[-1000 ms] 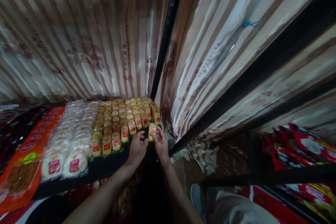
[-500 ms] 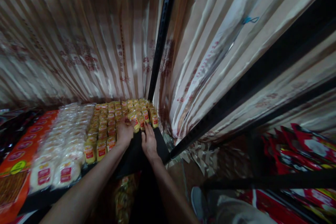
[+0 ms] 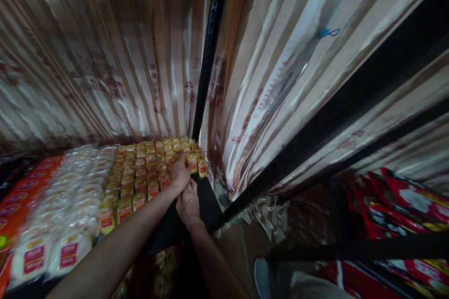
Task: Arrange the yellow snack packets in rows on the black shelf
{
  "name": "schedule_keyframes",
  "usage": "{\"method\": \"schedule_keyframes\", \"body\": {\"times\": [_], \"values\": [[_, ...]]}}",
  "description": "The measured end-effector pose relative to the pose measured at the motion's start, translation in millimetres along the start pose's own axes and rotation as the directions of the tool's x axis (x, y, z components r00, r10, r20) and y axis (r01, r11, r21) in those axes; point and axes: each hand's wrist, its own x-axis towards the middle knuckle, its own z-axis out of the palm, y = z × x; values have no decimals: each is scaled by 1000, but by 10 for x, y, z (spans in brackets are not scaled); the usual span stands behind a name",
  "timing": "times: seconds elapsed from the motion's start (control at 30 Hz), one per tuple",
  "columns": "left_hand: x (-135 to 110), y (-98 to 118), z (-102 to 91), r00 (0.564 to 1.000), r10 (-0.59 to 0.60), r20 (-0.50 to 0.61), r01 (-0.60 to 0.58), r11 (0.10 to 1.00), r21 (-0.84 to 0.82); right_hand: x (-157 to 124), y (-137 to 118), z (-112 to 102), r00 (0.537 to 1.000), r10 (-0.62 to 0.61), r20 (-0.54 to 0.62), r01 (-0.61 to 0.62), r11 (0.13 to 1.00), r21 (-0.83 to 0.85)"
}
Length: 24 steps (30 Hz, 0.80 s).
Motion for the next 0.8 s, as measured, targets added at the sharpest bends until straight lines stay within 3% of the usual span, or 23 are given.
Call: {"method": "schedule_keyframes", "body": {"times": [0.13,0.3,0.4,0.53,0.8], "values": [[-9,6,64,999,49,-22,-41,959,282,-20,33,26,1000,15,-2,-15,1000,7],[-26,12,65,990,141,-16,-120,889,442,-18,32,7,1000,17,4,-17,1000,22],[-11,-2,71,989,146,-1,-127,864,487,-14,37,-22,990,98,-98,-95,995,34],[-5,-58,97,983,182,-25,-139,829,542,-18,70,-22,934,240,-263,-237,971,43],[-94,-25,-14,968,244,-63,-187,863,470,-13,145,29,948,215,-233,-214,976,29]]}}
